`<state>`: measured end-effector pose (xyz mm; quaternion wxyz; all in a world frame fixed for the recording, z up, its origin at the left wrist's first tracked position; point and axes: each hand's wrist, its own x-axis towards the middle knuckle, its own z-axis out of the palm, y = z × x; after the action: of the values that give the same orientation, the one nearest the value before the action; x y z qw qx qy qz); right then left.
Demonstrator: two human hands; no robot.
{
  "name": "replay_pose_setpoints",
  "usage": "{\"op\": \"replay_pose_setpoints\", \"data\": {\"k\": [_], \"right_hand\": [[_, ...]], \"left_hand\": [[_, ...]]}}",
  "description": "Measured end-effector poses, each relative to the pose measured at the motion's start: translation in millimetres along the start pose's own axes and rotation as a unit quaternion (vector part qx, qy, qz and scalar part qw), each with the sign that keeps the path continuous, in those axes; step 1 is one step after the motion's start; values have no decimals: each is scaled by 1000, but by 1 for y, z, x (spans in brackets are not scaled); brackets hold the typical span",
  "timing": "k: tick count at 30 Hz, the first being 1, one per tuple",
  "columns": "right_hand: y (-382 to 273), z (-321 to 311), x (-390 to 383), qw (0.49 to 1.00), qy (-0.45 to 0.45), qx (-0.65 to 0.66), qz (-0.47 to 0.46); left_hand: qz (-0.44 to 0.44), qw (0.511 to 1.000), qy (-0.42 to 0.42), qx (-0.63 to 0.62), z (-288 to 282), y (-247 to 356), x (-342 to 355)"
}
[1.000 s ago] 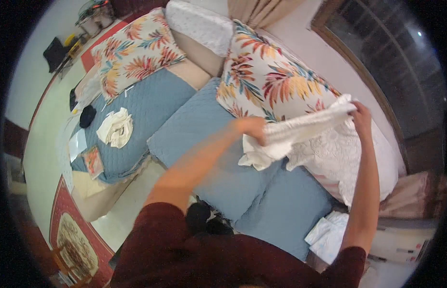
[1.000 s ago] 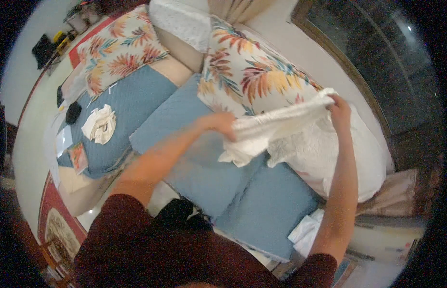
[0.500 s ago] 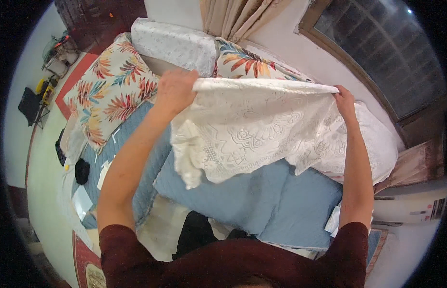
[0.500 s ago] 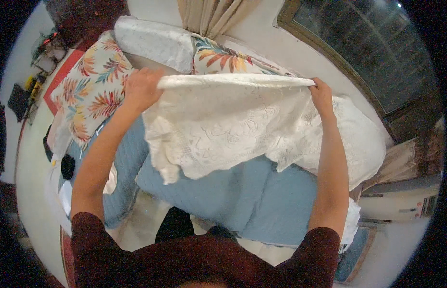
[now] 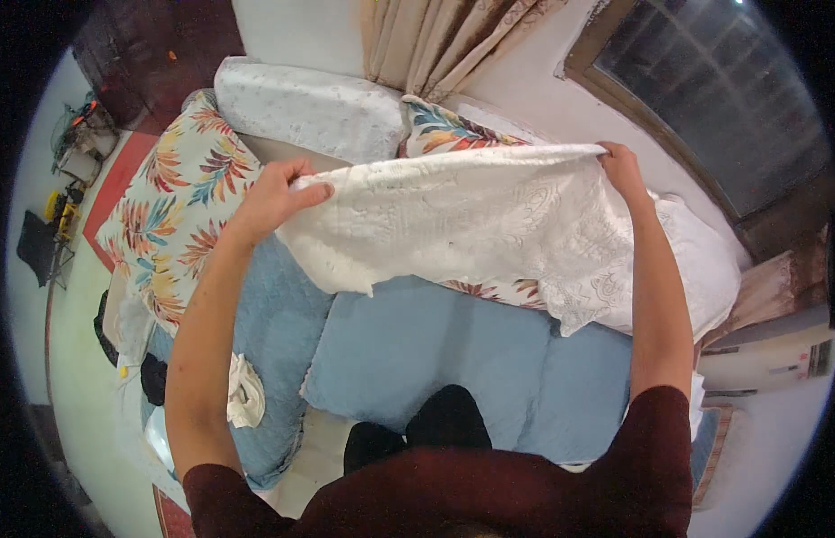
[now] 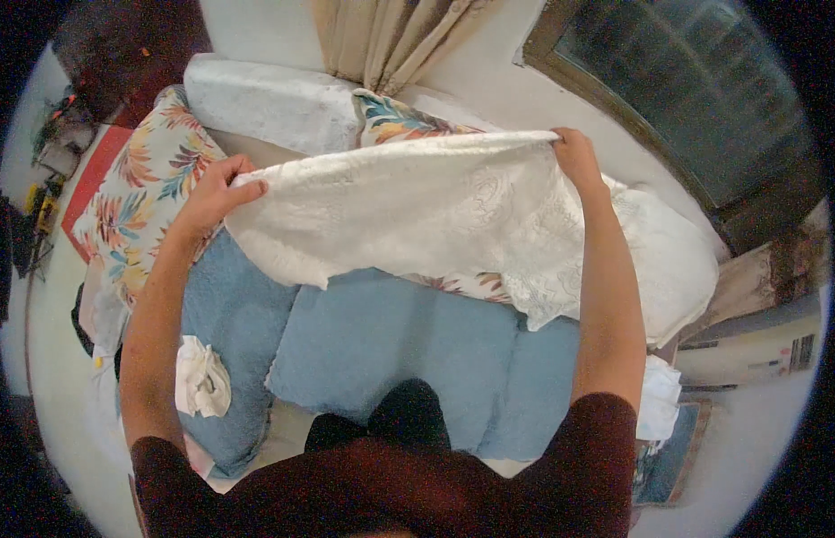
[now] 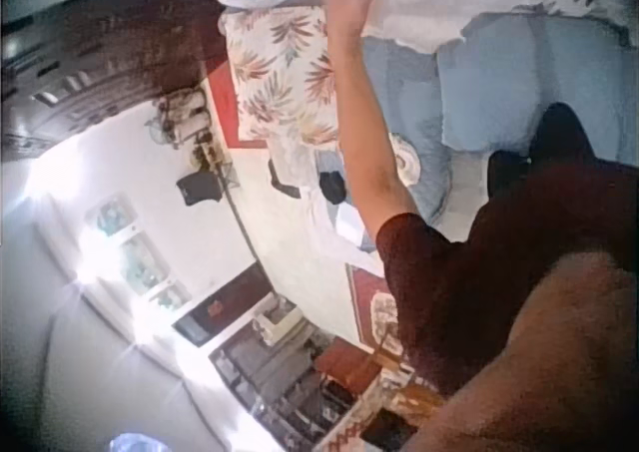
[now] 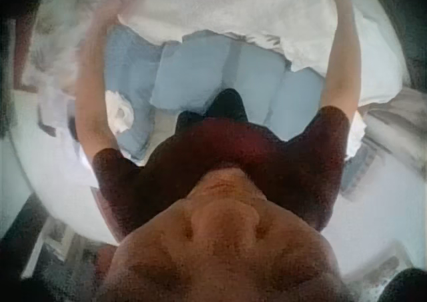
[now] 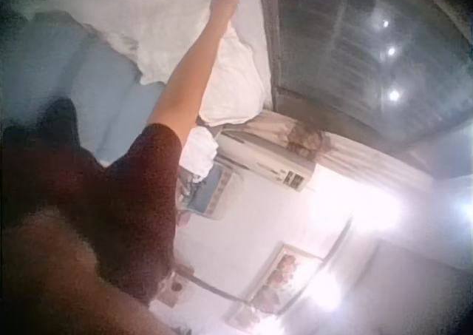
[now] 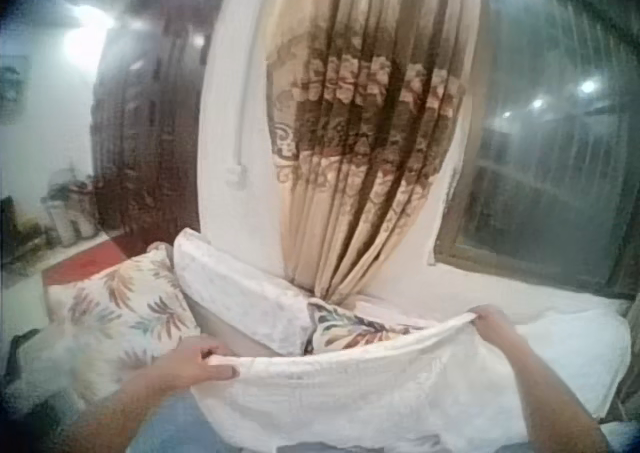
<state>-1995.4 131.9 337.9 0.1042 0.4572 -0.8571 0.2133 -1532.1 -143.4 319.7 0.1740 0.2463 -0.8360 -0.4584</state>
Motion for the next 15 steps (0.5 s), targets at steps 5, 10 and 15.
{"op": "replay_pose_setpoints", "data": {"k": [5,10,15], "right_hand": [[9,55,39,995,-37,56,70],[17,125,52,967,6,188,175],[16,166,32,977,74,168,104]], "left_hand": [[-31,915,77,395,-7,-12,2],[-37,927,77,364,29,-59,4],[-135,924,44,354,69,-56,19]]}}
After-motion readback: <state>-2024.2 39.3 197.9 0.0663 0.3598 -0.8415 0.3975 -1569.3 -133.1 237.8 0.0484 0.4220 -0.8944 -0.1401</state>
